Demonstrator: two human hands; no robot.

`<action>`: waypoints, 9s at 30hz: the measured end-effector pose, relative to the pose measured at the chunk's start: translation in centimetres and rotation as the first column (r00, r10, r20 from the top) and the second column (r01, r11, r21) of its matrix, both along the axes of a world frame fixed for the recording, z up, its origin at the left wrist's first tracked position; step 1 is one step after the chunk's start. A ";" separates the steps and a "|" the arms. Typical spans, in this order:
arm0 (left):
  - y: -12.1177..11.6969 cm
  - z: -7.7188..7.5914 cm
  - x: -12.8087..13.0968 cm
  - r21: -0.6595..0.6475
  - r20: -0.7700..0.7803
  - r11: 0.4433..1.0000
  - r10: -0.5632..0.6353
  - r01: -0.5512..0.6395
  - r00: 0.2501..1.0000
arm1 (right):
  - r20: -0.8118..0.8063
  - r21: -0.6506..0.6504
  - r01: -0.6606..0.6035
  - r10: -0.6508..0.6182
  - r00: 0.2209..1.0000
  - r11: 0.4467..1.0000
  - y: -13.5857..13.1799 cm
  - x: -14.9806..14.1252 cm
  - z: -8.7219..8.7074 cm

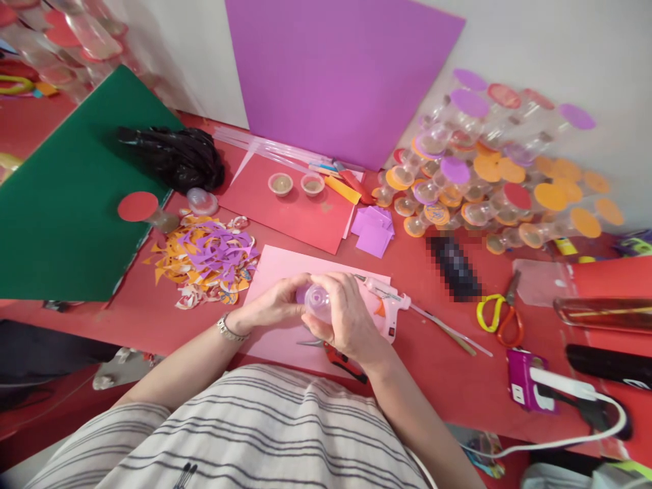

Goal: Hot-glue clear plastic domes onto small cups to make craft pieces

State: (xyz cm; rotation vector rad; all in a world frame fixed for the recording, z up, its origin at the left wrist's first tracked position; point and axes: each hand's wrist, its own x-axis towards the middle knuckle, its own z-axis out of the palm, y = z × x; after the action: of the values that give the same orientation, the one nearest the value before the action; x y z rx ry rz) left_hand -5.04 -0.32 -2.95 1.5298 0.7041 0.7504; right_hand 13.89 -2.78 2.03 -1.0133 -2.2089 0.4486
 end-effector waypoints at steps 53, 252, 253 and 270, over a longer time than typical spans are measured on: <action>-0.1 0.6 0.2 -0.004 0.011 0.999 0.042 -0.042 0.999 | 0.003 0.135 0.072 -0.073 0.997 0.988 0.0 -0.5 -0.1; 1.3 -0.1 2.9 0.152 -0.167 0.971 0.211 -0.186 0.963 | -0.081 0.143 0.119 -0.109 0.991 0.982 1.2 2.3 -2.5; 1.3 -0.3 3.0 0.162 -0.168 0.969 0.214 -0.187 0.962 | -0.082 0.145 0.123 -0.112 0.990 0.982 1.2 2.3 -2.7; 1.1 0.2 3.1 0.280 -0.185 0.937 0.267 -0.210 0.946 | -0.093 0.131 0.165 -0.154 0.984 0.978 1.2 3.0 -4.3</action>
State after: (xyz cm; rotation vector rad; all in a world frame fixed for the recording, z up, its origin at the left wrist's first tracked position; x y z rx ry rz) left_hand -1.92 0.79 -2.78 1.8030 1.0053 0.8894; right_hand 16.89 -1.57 -2.30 -1.0677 -2.0366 0.2563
